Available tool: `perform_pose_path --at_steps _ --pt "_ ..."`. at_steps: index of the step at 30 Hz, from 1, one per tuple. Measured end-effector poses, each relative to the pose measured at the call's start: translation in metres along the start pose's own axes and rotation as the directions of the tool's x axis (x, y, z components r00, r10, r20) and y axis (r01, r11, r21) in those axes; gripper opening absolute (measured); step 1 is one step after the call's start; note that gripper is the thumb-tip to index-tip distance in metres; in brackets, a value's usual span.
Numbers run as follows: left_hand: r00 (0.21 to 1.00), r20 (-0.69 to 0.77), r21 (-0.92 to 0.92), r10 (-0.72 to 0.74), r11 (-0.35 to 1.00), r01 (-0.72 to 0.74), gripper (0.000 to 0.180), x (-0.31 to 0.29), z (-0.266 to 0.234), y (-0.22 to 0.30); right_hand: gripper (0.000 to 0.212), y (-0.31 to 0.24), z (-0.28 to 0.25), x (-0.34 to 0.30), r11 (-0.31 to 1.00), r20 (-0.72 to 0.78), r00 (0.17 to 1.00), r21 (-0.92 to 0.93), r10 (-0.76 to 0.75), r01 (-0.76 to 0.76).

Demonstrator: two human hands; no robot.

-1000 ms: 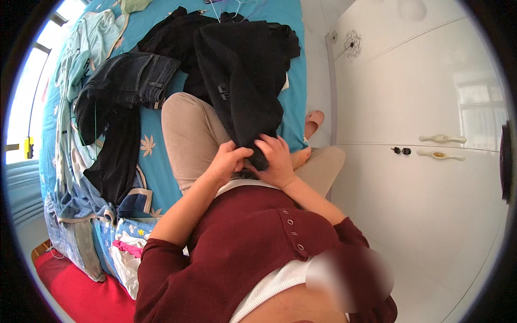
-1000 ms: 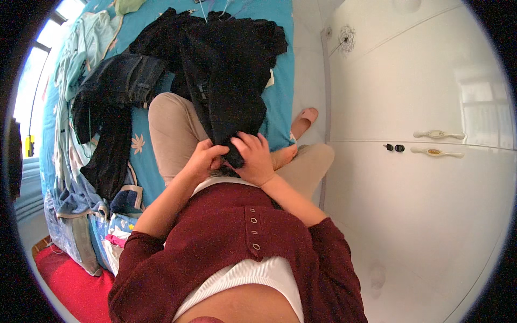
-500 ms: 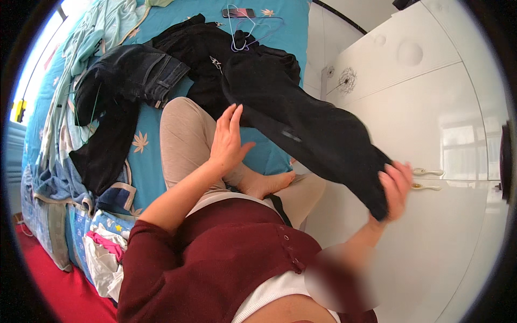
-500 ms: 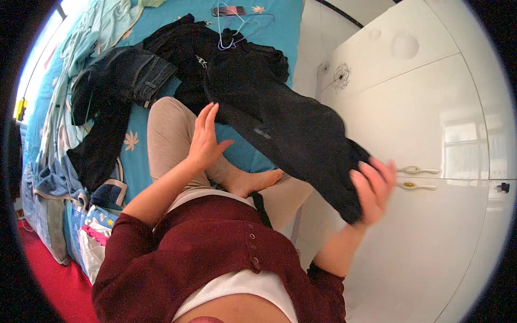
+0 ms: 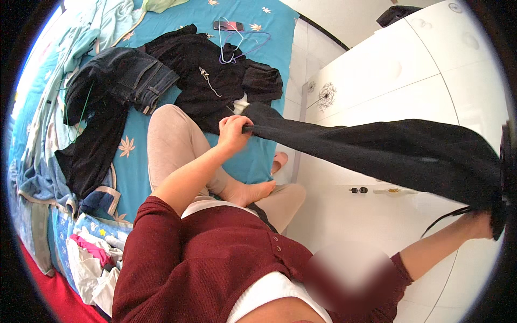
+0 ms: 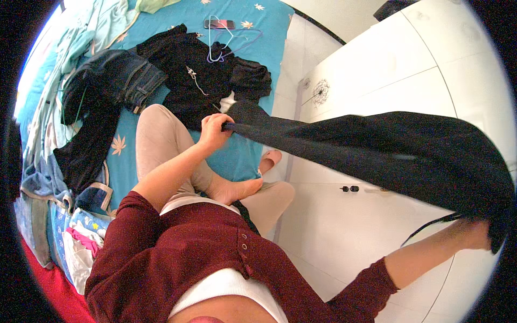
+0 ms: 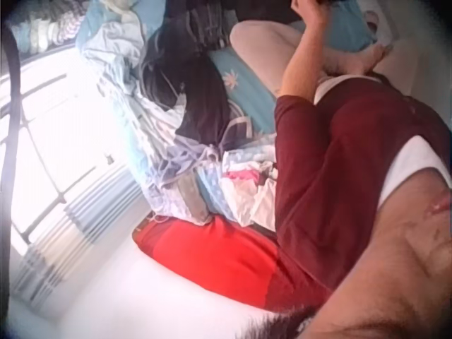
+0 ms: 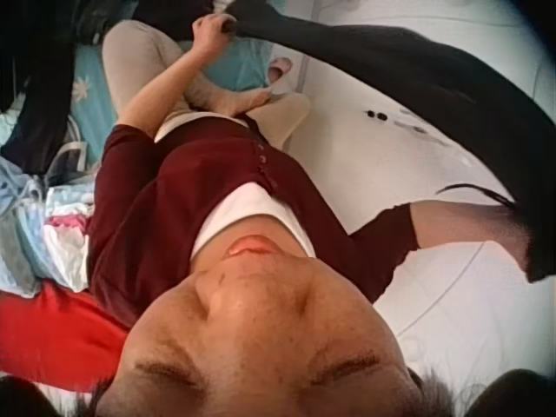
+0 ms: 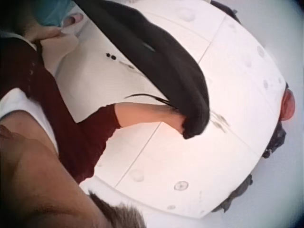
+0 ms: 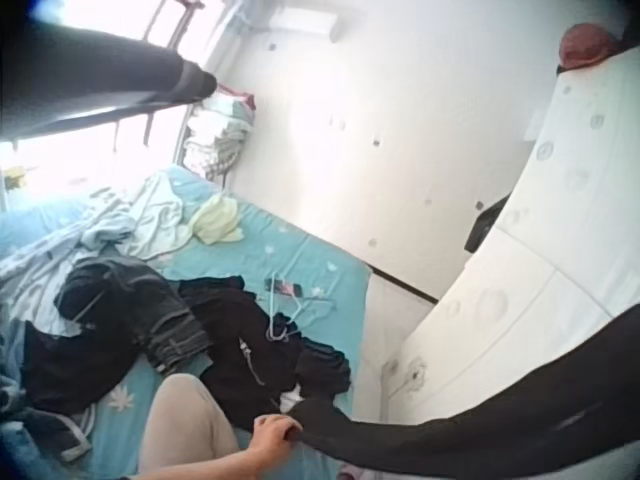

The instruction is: The person sits on a bed and folds several pieces of clothing, including black pants and dark denim jeans. They smooth out the garments, fold them into neat rectangles, and place them in a growing pile on the bed.

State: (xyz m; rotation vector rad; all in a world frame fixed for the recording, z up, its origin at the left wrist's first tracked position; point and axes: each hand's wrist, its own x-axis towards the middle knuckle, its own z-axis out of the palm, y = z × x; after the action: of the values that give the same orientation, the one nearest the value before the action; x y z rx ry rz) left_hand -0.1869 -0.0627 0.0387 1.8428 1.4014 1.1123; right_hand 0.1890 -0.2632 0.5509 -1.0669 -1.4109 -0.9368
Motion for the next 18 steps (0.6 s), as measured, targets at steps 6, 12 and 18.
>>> perform_pose_path --at_steps 6,12,18 --pt "0.983 -0.183 -0.354 -0.012 0.934 -0.055 0.018 0.057 -0.053 0.008 0.026 0.038 0.019 0.061 0.992 -0.077 0.997 0.128 0.024 -0.014" --pt "0.731 -0.562 0.164 0.388 0.918 -0.361 0.014 0.091 -0.226 0.046 0.037 0.095 0.028 0.014 0.852 -0.101 0.860 0.233 0.500 -0.469" --pt "0.796 -0.432 0.592 0.424 0.799 -0.105 0.014 0.041 -0.366 0.021 0.041 0.111 0.137 -0.147 0.431 0.370 0.496 0.246 0.786 -0.868"
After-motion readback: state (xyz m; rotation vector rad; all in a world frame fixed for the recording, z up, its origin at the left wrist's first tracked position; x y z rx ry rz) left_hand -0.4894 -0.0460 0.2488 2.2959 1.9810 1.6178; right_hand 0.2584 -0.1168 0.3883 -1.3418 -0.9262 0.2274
